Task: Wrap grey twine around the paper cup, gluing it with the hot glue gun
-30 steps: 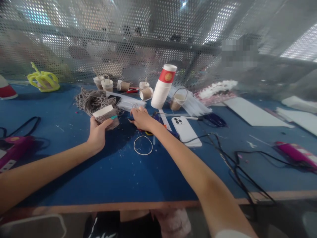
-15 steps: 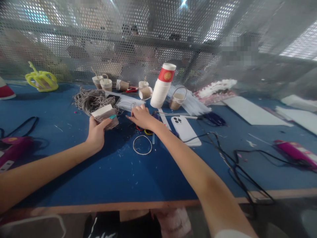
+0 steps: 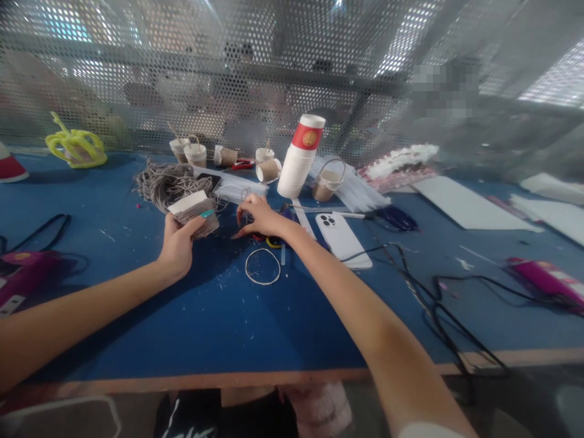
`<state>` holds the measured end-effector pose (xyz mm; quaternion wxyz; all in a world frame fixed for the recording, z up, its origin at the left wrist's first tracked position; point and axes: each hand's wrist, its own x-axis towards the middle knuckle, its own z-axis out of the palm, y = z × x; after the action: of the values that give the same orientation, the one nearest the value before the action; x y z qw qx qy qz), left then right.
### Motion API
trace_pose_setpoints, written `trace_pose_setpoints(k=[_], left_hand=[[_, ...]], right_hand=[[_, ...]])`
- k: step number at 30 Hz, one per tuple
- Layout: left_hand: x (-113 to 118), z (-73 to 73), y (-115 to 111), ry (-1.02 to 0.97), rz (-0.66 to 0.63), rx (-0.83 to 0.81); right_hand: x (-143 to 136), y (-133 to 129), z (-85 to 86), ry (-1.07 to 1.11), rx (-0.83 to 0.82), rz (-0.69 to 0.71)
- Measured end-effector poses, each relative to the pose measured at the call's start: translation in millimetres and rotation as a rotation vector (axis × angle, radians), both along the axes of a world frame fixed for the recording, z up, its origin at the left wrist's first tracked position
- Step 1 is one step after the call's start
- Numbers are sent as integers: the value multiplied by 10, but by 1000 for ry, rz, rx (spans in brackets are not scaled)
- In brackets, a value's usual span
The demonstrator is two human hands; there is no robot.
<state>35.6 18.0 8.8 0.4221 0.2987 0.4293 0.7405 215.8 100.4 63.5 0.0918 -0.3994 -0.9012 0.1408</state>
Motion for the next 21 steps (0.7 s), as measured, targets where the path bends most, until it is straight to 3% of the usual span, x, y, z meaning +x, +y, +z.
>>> trace_pose_setpoints(k=[5, 10, 17, 21], left_hand=[[1, 21, -13, -27, 2, -16], [7, 14, -15, -6, -5, 6], [-1, -6, 4, -2, -14, 13], [14, 0, -23, 9, -75, 17]], right_hand=[[-119, -31, -72, -31, -31, -68], [-90, -69, 65, 23, 8, -57], [19, -33, 262, 543, -253, -158], [80, -41, 374, 723, -257, -212]])
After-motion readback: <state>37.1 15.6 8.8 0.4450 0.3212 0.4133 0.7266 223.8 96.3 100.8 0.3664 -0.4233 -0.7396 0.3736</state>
